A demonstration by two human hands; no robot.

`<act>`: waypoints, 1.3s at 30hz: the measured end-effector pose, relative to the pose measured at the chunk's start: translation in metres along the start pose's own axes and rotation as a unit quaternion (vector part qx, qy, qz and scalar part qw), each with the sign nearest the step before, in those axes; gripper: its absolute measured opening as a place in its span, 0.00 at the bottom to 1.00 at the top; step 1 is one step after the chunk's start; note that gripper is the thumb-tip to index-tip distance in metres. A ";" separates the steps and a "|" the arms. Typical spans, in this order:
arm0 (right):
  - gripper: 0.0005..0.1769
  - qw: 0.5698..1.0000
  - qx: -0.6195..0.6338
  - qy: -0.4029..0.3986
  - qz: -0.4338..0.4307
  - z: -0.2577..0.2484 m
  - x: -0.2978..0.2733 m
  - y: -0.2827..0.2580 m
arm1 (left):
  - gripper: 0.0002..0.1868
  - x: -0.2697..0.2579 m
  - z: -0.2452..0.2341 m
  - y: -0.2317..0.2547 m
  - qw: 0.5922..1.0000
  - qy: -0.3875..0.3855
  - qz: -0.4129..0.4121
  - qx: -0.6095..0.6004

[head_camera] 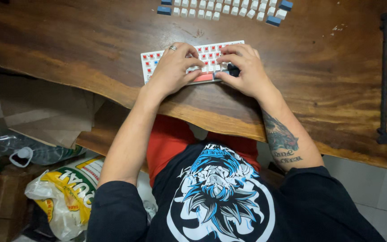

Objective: The person assembles a compact mechanical keyboard by inserting keycaps into the switch plate. They pick up individual keycaps from a pile on the table and press them into place on the keyboard, working across multiple rows.

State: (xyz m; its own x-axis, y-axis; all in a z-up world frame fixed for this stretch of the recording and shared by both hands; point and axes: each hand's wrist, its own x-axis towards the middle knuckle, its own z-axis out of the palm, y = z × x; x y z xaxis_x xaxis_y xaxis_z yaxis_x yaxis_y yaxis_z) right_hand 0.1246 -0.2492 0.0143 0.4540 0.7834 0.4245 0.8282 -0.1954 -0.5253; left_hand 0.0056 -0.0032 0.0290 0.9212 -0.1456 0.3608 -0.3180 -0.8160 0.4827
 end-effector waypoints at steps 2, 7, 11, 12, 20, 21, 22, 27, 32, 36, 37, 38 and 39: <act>0.20 1.000 -0.005 -0.003 0.005 0.000 -0.002 0.001 | 0.09 0.003 -0.003 0.001 1.000 -0.019 -0.004 0.001; 0.20 1.000 -0.008 -0.012 0.012 0.001 -0.004 0.001 | 0.08 0.011 -0.005 0.003 0.998 -0.048 0.009 0.030; 0.20 1.000 -0.008 -0.011 0.011 0.001 -0.003 0.000 | 0.08 0.012 -0.006 0.005 0.999 -0.048 0.009 0.013; 0.20 1.000 -0.010 -0.012 0.014 0.000 -0.003 0.001 | 0.08 0.012 -0.005 0.005 0.999 -0.045 0.011 0.004; 0.20 1.000 -0.010 -0.008 0.015 0.001 -0.001 -0.001 | 0.12 0.015 -0.009 0.009 0.994 -0.095 -0.029 0.034; 0.20 1.000 -0.009 -0.009 0.018 0.000 0.000 -0.002 | 0.14 0.015 -0.009 0.008 0.994 -0.099 -0.032 0.032; 0.22 1.000 -0.012 -0.010 0.015 0.000 0.000 -0.002 | 0.14 0.014 -0.008 0.008 0.995 -0.093 -0.029 0.026; 0.29 0.999 -0.024 -0.033 0.015 -0.006 0.002 -0.006 | 0.13 0.011 -0.002 0.004 0.996 -0.081 -0.028 0.010; 0.29 0.999 -0.035 -0.037 0.015 -0.006 0.005 -0.010 | 0.13 0.015 -0.005 0.003 0.994 -0.100 -0.042 0.006; 0.29 0.998 -0.034 -0.041 0.017 -0.004 0.004 -0.008 | 0.13 0.018 -0.006 0.005 0.993 -0.104 -0.052 0.004; 0.28 0.998 -0.035 -0.040 0.018 -0.004 0.005 -0.008 | 0.12 0.020 -0.007 0.006 0.993 -0.105 -0.053 0.012; 0.28 0.998 -0.035 -0.041 0.021 -0.004 0.004 -0.008 | 0.12 0.021 -0.006 0.007 0.993 -0.106 -0.053 0.019; 0.28 0.998 -0.034 -0.041 0.024 -0.004 0.004 -0.007 | 0.11 0.022 -0.005 0.009 0.992 -0.107 -0.054 0.026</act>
State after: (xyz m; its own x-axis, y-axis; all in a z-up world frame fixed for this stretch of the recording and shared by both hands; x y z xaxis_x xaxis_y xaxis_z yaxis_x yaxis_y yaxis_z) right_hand 0.1215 -0.2472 0.0222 0.4670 0.8177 0.3367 0.8283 -0.2712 -0.4902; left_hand 0.0221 -0.0106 0.0452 0.9777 -0.1668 0.1277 -0.2076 -0.8601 0.4660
